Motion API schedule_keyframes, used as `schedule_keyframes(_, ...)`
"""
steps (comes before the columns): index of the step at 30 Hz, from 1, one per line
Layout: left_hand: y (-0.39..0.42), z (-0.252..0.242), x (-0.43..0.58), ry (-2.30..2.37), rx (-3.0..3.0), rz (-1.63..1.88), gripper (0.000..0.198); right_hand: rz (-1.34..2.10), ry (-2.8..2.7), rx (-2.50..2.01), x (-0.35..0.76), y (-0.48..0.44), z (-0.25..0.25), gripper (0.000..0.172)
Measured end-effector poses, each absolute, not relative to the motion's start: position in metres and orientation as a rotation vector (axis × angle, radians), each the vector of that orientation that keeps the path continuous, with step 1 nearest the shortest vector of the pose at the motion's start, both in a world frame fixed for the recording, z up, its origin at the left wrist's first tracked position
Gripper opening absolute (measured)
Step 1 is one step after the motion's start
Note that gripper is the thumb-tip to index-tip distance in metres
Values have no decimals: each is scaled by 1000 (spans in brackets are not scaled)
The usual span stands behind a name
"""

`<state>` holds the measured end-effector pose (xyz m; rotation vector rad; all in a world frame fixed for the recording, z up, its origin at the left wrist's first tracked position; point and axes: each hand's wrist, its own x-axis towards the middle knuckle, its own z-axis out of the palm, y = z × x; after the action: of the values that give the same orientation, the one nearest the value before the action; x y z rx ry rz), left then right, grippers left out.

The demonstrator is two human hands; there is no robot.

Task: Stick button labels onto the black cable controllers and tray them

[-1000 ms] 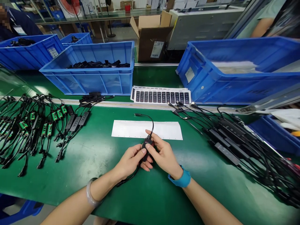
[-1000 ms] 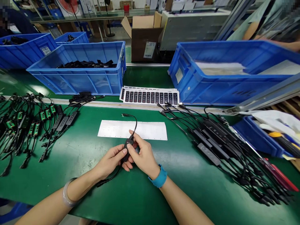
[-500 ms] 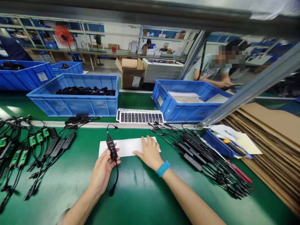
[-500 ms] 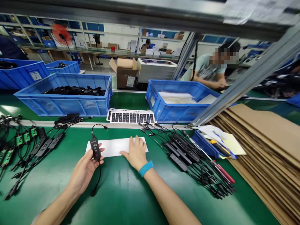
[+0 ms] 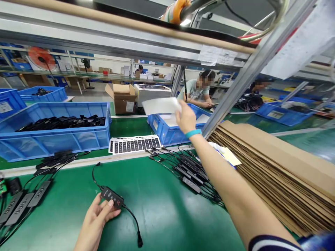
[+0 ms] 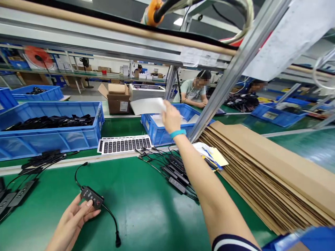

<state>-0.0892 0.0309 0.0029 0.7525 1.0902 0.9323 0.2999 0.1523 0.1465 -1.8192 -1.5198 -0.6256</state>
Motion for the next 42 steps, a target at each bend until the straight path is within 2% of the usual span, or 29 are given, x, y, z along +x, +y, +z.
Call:
schedule_keyframes(2,28,1,-84,1057,721,874,59,-647,-1445,-1877,323,149,159,51)
schedule_keyframes(4,26,0,-81,1057,700,850,53,-619,-1497,-1892,324,128,148,49)
schedule_keyframes(8,24,-2,-74,1030,728,699,50,-321,-1913,-1905,294,57,77,21)
schedule_keyframes(10,22,-3,-66,970,758,590,48,-223,-2015,-2058,281,22,36,28)
schedule_keyframes(13,19,-5,-45,891,823,447,47,-304,-1919,-2329,270,-16,-12,52)
schedule_keyframes(16,19,-7,-26,915,1043,271,51,-294,-1868,-2326,255,-37,-34,51)
schedule_keyframes(19,23,-3,-17,980,1558,176,43,-133,-1929,-2125,238,-55,-34,50)
schedule_keyframes(21,25,2,-14,955,1951,255,33,-9,-1905,-1981,231,-68,-27,48)
schedule_keyframes(23,26,6,-11,841,2253,362,25,91,-1780,-1893,230,-79,-19,40)
schedule_keyframes(26,25,5,-3,647,2494,341,35,142,-1674,-1855,236,-90,-15,24)
schedule_keyframes(28,22,3,3,636,2553,290,30,85,-1730,-1856,237,-95,-18,21)
schedule_keyframes(32,16,2,10,690,2551,262,24,-107,-1816,-1839,231,-104,-26,28)
schedule_keyframes(35,11,6,11,672,2514,256,26,-113,-1841,-1891,224,-114,-27,25)
schedule_keyframes(42,-1,5,14,583,2433,311,22,-169,-1918,-2020,210,-137,-32,33)
